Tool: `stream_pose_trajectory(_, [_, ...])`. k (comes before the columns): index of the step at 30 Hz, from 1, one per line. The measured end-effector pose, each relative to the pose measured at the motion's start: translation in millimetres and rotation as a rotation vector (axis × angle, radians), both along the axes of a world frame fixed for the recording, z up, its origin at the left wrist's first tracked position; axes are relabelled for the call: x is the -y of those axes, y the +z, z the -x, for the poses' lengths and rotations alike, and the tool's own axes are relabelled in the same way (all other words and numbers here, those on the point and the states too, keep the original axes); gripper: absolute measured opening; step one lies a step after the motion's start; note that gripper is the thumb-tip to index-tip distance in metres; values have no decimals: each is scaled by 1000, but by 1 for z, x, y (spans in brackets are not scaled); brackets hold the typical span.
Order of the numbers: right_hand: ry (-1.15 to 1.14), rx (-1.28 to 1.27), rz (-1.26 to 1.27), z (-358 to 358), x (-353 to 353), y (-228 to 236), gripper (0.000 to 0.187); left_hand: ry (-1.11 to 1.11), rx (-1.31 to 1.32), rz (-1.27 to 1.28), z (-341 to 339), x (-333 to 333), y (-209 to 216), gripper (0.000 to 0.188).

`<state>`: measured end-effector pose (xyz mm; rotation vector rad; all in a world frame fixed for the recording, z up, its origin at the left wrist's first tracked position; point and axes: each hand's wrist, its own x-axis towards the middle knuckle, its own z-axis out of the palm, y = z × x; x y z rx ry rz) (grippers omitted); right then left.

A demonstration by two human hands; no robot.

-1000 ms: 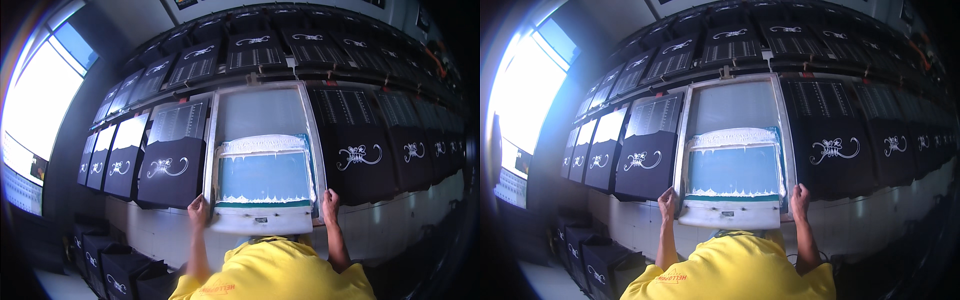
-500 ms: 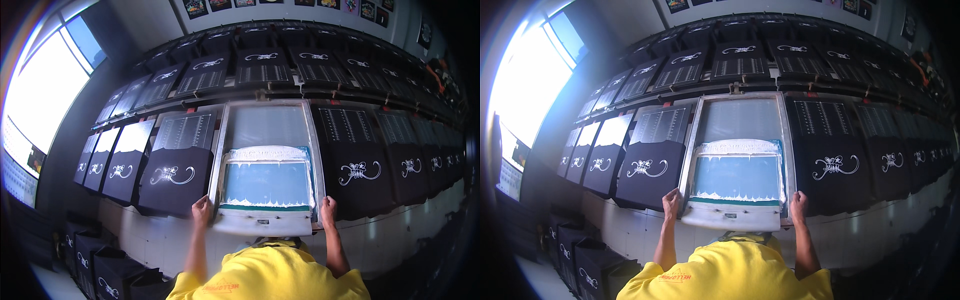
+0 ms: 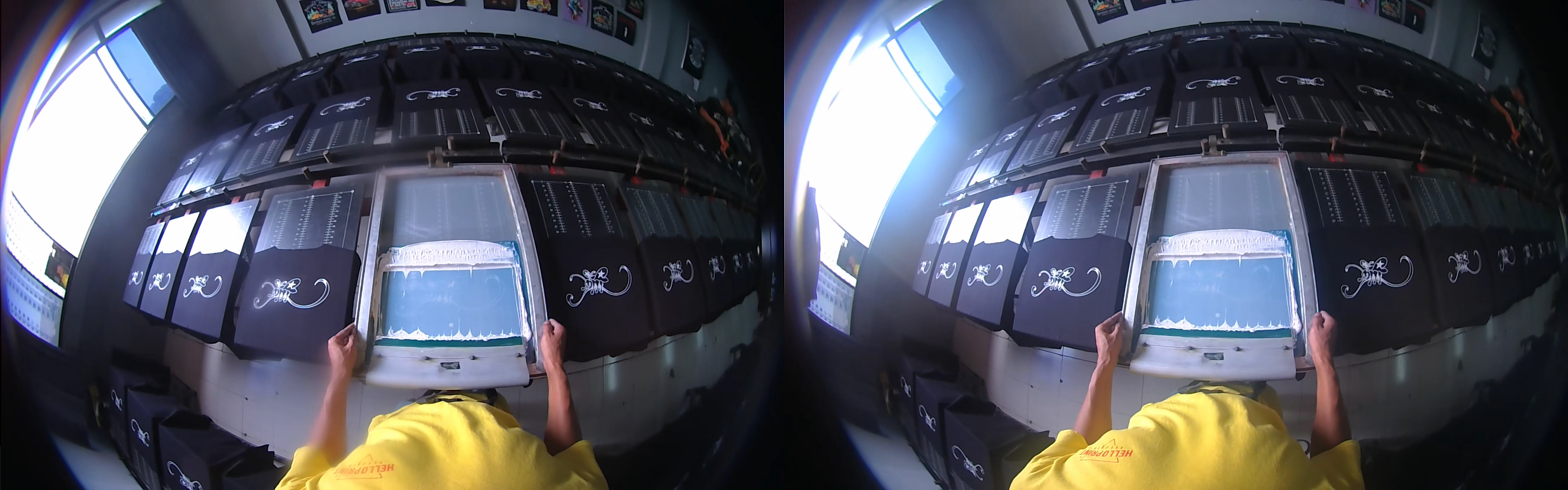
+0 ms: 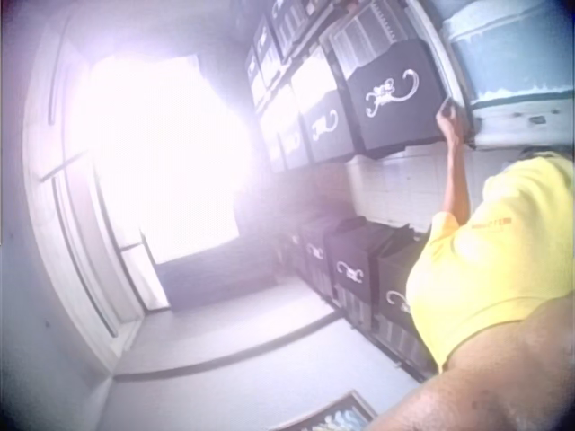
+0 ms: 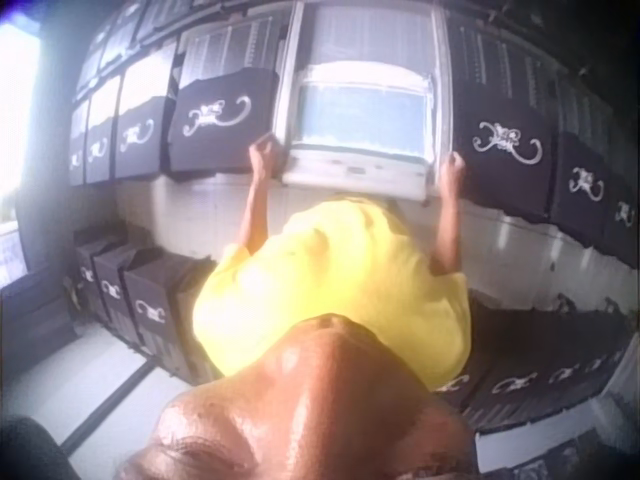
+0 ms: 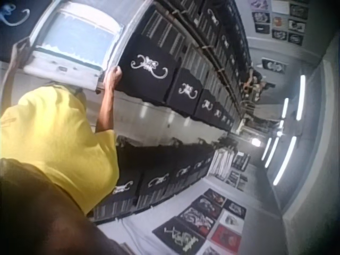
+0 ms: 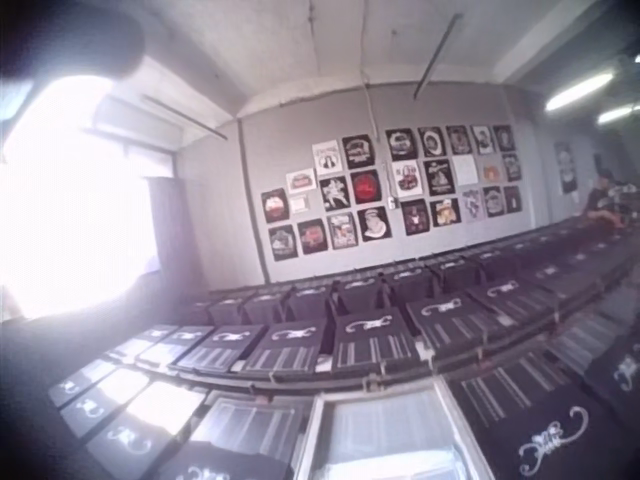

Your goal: The person performs screen printing by applying white ink through a mesh frame onto black t-shirts using a squeegee, then moves the frame to the next shirt board to repeat the process.

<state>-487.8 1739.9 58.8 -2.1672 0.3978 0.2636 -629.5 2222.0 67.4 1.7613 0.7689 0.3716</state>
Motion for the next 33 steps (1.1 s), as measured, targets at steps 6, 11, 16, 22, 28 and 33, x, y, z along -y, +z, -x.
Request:
stream_pose_trajectory(6, [-110,209,70,3,4,-32,42,-31,-6,4,1,2,7,27])
stream_pose_trajectory(11, [-193,312,117,2,-4,-33,33,-77,-33,-41,-3,0,20,28])
stream_pose_trajectory(16, [-27,281,213,-6,-16,-1,27,-123,-109,-188,-5,-10,7,28])
stream_pose_trajectory(22, [-48,342,270,-2,-31,8,26,-106,-55,-255,-10,-1,7,27])
stream_pose_trajectory(28, [-39,343,291,-4,-24,-5,31,-114,-107,-320,-11,-3,7,27])
stream_pose_trajectory(33, [147,609,363,18,-38,17,32,-32,57,-390,4,4,37,21])
